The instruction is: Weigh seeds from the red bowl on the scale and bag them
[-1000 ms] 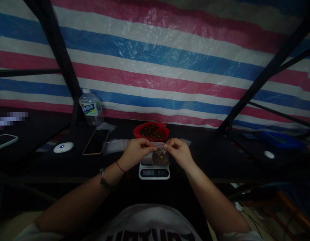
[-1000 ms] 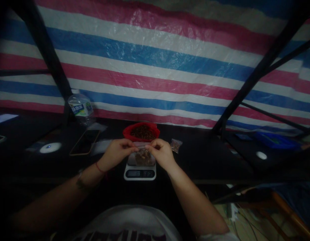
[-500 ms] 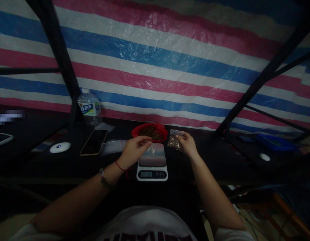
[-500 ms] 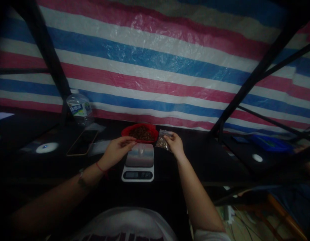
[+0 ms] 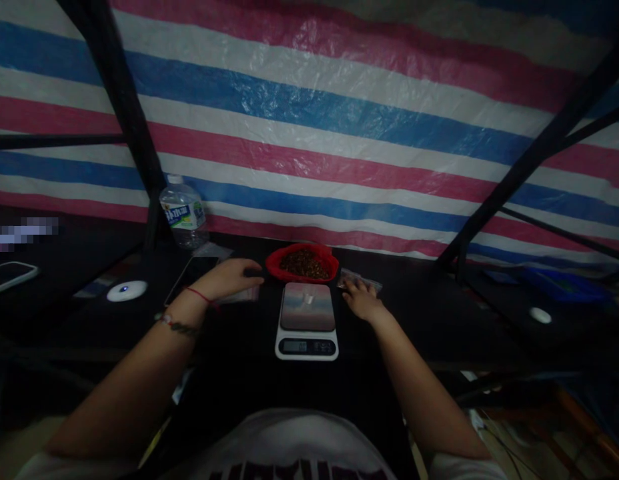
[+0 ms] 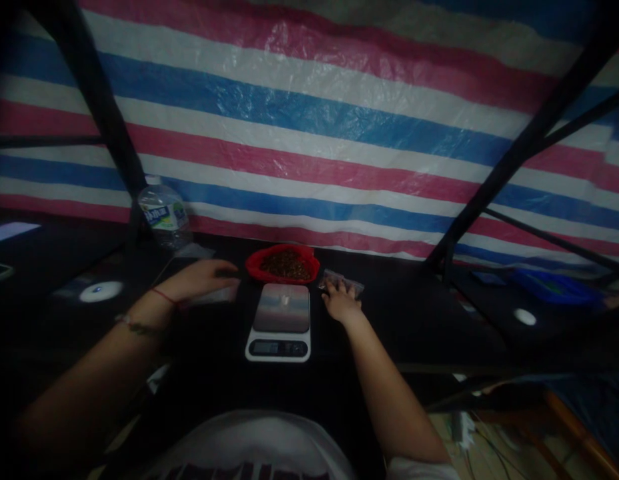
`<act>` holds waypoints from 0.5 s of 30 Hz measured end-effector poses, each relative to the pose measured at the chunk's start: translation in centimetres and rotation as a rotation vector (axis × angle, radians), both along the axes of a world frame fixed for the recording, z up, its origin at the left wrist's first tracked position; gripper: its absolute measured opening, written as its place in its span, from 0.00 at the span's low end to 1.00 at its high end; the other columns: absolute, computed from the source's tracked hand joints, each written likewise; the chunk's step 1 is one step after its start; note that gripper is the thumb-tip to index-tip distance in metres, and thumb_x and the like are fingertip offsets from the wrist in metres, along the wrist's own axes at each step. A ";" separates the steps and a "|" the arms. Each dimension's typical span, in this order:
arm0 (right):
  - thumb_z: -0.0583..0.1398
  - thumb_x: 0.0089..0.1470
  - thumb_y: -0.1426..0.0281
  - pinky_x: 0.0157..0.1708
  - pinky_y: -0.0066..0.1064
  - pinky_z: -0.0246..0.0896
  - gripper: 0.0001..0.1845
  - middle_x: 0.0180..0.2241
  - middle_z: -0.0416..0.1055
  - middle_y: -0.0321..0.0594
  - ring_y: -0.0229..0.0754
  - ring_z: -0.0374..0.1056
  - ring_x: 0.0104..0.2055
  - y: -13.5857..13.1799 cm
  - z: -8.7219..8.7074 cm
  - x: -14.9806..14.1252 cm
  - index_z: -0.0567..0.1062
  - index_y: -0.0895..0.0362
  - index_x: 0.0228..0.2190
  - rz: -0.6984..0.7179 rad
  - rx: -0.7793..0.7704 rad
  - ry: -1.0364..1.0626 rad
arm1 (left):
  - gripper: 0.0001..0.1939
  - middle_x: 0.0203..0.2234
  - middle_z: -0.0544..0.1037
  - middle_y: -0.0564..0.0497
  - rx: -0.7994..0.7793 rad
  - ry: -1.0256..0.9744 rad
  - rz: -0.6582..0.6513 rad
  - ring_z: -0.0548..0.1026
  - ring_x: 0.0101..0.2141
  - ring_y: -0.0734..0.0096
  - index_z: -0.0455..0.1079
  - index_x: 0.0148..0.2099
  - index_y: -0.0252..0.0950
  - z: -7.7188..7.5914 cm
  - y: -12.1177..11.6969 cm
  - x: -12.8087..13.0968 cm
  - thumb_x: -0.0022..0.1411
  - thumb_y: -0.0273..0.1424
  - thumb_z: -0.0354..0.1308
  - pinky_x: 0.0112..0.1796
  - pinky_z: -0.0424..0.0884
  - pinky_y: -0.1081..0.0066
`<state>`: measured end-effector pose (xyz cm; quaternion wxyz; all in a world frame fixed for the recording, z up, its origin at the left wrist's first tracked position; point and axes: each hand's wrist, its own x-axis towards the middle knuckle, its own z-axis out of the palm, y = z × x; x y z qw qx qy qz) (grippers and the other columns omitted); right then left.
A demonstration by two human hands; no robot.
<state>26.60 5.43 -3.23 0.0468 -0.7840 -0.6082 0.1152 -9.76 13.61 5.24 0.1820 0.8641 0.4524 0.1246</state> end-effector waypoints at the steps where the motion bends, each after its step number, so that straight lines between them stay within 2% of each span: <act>1: 0.47 0.61 0.55 0.51 0.70 0.44 0.31 0.67 0.40 0.48 0.68 0.35 0.67 0.1 -0.1 0.3 0.49 0.43 0.63 0.002 -0.006 0.008 | 0.33 0.53 0.72 0.42 -0.027 0.067 -0.022 0.70 0.52 0.54 0.69 0.55 0.33 -0.1 0.5 -1.0 0.51 0.47 0.58 0.53 0.64 0.65; 4: 0.48 0.61 0.59 0.51 0.71 0.44 0.29 0.67 0.41 0.45 0.67 0.32 0.67 0.3 -0.3 1.7 0.52 0.42 0.62 0.029 0.019 0.023 | 0.48 0.60 0.63 0.38 -0.111 0.233 -0.006 0.62 0.59 0.49 0.59 0.63 0.30 -1.0 1.5 -3.2 0.41 0.46 0.65 0.57 0.59 0.62; 6: 0.49 0.61 0.60 0.51 0.72 0.44 0.27 0.67 0.42 0.43 0.67 0.33 0.67 0.4 -0.4 2.8 0.56 0.41 0.61 0.022 0.051 0.023 | 0.52 0.62 0.60 0.36 -0.149 0.295 0.021 0.58 0.61 0.48 0.56 0.64 0.29 -1.8 1.9 -3.8 0.38 0.44 0.66 0.58 0.56 0.60; 8: 0.49 0.61 0.60 0.51 0.71 0.45 0.25 0.67 0.43 0.43 0.67 0.36 0.67 0.4 -0.4 3.6 0.59 0.41 0.59 0.012 0.094 0.012 | 0.52 0.62 0.59 0.35 -0.164 0.306 0.029 0.58 0.61 0.48 0.55 0.65 0.28 -2.5 2.2 -4.0 0.39 0.41 0.66 0.59 0.56 0.61; 11: 0.50 0.60 0.59 0.51 0.69 0.48 0.26 0.66 0.45 0.42 0.66 0.39 0.66 0.5 -0.1 4.1 0.59 0.41 0.59 -0.008 0.180 -0.013 | 0.46 0.59 0.64 0.36 -0.160 0.272 0.011 0.63 0.58 0.50 0.59 0.62 0.28 -2.9 2.4 -3.7 0.40 0.38 0.65 0.56 0.60 0.63; 15: 0.51 0.59 0.60 0.52 0.69 0.49 0.28 0.66 0.44 0.40 0.67 0.37 0.66 0.4 0.6 3.8 0.57 0.40 0.61 -0.008 0.253 -0.025 | 0.38 0.54 0.71 0.40 -0.134 0.255 -0.006 0.69 0.53 0.50 0.66 0.57 0.34 -2.8 2.2 -3.2 0.42 0.38 0.63 0.50 0.66 0.64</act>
